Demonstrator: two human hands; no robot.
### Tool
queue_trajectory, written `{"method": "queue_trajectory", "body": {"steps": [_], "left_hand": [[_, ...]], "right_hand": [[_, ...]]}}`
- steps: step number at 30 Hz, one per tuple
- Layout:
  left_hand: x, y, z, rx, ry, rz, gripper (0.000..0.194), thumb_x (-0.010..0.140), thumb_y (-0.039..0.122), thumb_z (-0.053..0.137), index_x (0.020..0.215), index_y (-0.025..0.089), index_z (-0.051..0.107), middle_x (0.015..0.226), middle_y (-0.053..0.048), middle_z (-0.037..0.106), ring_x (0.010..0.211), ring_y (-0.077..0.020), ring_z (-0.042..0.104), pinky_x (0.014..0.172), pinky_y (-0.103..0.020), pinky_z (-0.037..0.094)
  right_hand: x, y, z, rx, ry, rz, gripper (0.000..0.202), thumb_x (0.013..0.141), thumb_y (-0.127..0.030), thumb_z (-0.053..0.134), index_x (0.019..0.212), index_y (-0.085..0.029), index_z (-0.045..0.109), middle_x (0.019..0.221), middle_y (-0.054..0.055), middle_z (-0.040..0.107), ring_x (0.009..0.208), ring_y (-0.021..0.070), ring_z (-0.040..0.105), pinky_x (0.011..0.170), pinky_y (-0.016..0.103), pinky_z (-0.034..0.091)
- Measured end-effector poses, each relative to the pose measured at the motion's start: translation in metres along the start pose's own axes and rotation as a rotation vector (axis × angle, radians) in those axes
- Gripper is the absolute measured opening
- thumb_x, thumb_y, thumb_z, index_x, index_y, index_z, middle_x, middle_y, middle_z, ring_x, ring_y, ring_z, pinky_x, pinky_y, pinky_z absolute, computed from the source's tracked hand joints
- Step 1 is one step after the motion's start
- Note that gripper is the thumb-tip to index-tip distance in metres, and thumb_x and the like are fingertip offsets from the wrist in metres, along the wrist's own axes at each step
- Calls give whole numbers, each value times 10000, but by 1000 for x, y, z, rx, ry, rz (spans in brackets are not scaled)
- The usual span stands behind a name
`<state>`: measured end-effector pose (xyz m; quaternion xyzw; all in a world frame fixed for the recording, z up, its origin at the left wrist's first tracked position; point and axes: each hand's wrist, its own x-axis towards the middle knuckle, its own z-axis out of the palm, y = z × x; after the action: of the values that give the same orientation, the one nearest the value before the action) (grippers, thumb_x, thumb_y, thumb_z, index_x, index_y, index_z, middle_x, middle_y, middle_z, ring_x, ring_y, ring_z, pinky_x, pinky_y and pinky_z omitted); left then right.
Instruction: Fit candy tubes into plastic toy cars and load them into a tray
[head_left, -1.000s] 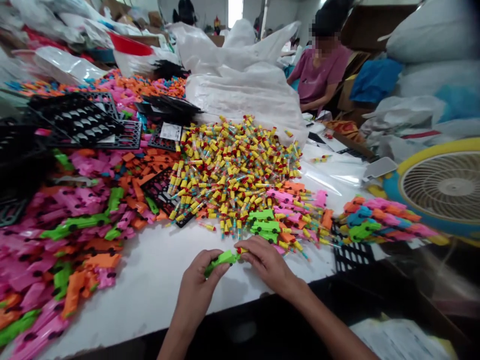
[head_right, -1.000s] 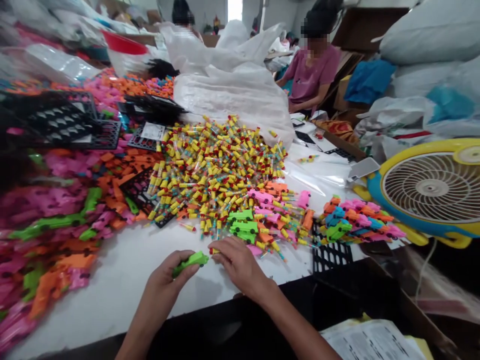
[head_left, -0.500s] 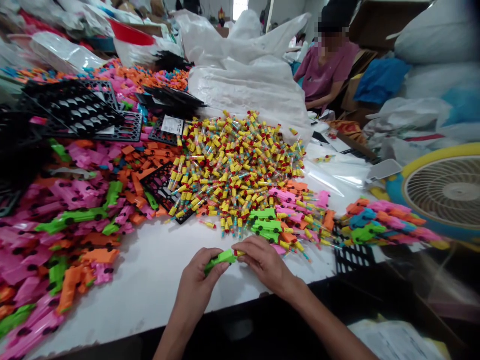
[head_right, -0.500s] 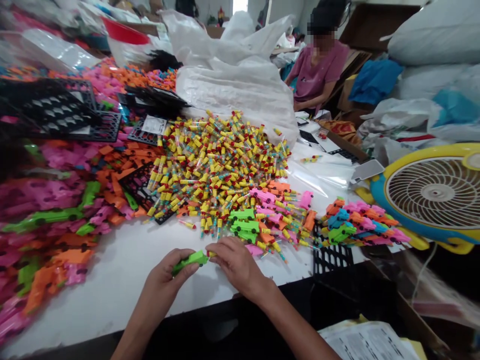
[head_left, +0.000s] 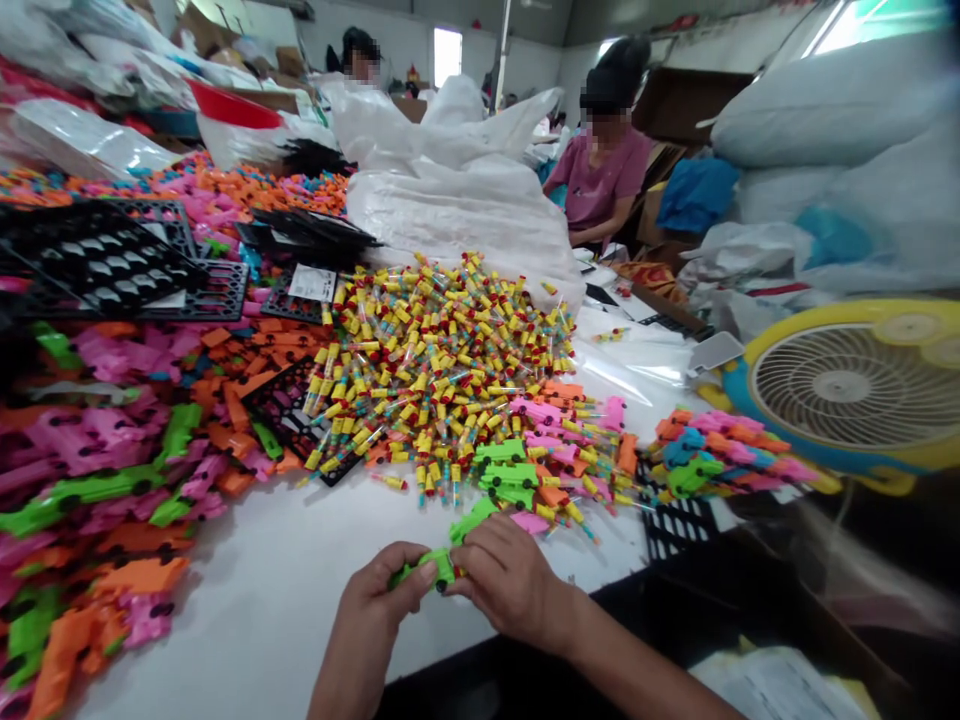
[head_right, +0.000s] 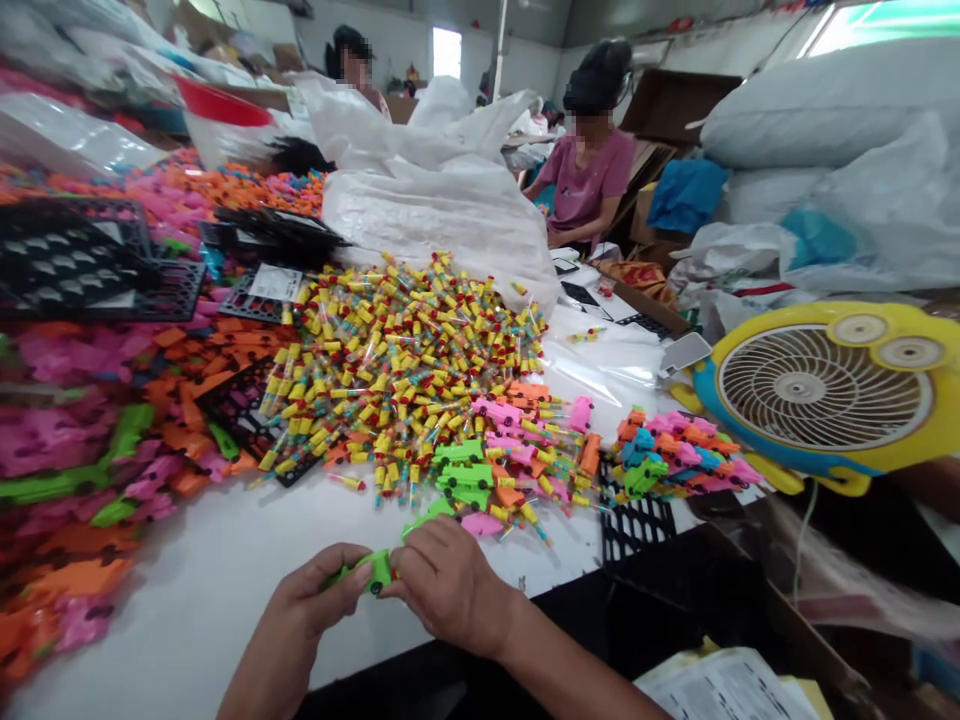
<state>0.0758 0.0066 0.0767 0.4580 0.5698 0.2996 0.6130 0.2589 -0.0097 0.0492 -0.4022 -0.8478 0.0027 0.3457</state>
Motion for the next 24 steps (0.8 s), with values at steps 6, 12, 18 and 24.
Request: {"method": "queue_trajectory", "body": {"steps": [6,12,18,24], "left_hand": [[0,0,1,28,49,17,361,666,512,688,783,171,668,626,21,535,612,-138,429,600,-253,357],[3,4,0,206,62,216,392,808,514,558,1020,202,668,956,-51,678,890,-208,598,796,-323,487],[-1,-15,-23,429,305,324,466,873,535,485,1248,265,543,1281,-79,557,1037,-224,607,589,-269,520],[4,-88,-74,813,482,659,491,890,485,463,1283,193,502,1305,-163,547,1210,-343,514,960,-562,487]], "right_hand": [[1,7,8,71,-35,97,266,947,-414,454,968,-168,553,841,61,623,779,171,528,695,293,408],[11,26,-12,-7,-23,67,181,914,-309,557,1050,-194,589,952,61,666,878,181,548,819,339,408],[4,72,-46,-300,194,260,277,903,-303,568,1150,-179,581,1064,105,645,1021,234,532,919,422,395],[-12,42,-22,-418,40,179,578,859,-500,573,1374,-271,444,1428,108,467,1356,301,347,1123,557,212]]}}
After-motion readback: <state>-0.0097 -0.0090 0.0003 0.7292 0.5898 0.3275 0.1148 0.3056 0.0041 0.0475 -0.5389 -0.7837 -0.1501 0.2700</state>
